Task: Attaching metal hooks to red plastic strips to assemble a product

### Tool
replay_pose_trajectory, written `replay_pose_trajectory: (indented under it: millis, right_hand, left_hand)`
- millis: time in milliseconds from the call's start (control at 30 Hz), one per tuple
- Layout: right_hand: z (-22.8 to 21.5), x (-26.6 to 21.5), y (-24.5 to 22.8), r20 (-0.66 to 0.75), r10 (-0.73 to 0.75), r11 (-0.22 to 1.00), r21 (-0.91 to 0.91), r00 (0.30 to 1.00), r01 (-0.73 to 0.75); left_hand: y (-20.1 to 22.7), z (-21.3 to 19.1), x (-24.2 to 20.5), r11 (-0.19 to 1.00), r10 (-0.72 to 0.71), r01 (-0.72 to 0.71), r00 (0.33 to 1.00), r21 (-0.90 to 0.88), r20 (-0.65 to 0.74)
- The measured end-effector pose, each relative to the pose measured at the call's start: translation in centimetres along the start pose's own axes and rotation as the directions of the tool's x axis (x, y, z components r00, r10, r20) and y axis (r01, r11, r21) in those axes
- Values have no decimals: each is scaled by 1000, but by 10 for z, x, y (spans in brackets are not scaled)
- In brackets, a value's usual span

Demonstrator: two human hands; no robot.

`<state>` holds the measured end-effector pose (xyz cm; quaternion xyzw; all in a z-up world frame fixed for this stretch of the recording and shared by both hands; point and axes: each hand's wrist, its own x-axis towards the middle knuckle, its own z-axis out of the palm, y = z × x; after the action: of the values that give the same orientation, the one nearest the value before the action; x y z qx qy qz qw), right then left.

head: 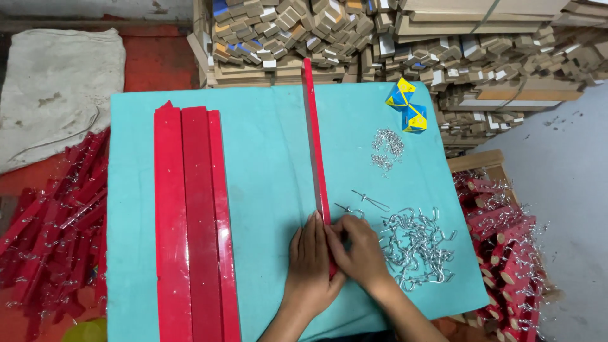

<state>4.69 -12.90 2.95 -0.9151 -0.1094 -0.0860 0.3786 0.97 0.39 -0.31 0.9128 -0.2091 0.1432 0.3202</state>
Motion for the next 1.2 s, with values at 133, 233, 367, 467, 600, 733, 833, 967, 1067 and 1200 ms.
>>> replay_pose_trajectory:
  millis: [133, 233, 367, 467, 600, 733, 833, 967, 1067, 1200]
  right_hand:
    - [-3, -2, -9, -22, 95, 987, -127, 995, -97]
    - [-33, 19, -23, 255, 218, 947, 178, 942, -267]
    - [-43, 26, -4, 297, -90, 960, 279, 950, 4]
    - [-30, 22, 12, 248, -155, 971, 216, 956, 101]
    - [-1, 8, 5, -2, -54, 993, 105, 999, 54]
    - [2, -2, -7, -83, 42, 999, -3, 996, -43]
    - [-19, 12, -7, 121, 141, 975, 158, 983, -159]
    - [-39, 24, 10, 257, -180, 953, 284, 949, 104]
    - [-36, 32, 14, 222, -220, 959, 226, 950, 170]
    - [-13, 18, 5, 70, -183, 983, 23, 981, 181]
  left_hand:
    - [0, 3, -4, 998, 22, -24, 999, 60, 36]
    - [-2, 5, -4, 1000, -14, 14, 999, 3, 42]
    - [1, 1, -2, 1000, -14, 14, 1000, 17, 12]
    - [1, -3, 1, 999, 16, -16, 1000, 36, 12]
    - [-2, -2, -1, 1000, 0, 0, 999, -9, 46]
    - [-4, 4, -6, 1000, -4, 6, 997, -24, 73]
    - [-5, 5, -4, 999, 0, 2, 999, -46, 47]
    - [1, -1, -1, 997, -53, 57, 996, -49, 78]
    - [2, -3, 2, 996, -57, 60, 996, -58, 62]
    - [-3, 4, -4, 999, -10, 12, 999, -40, 46]
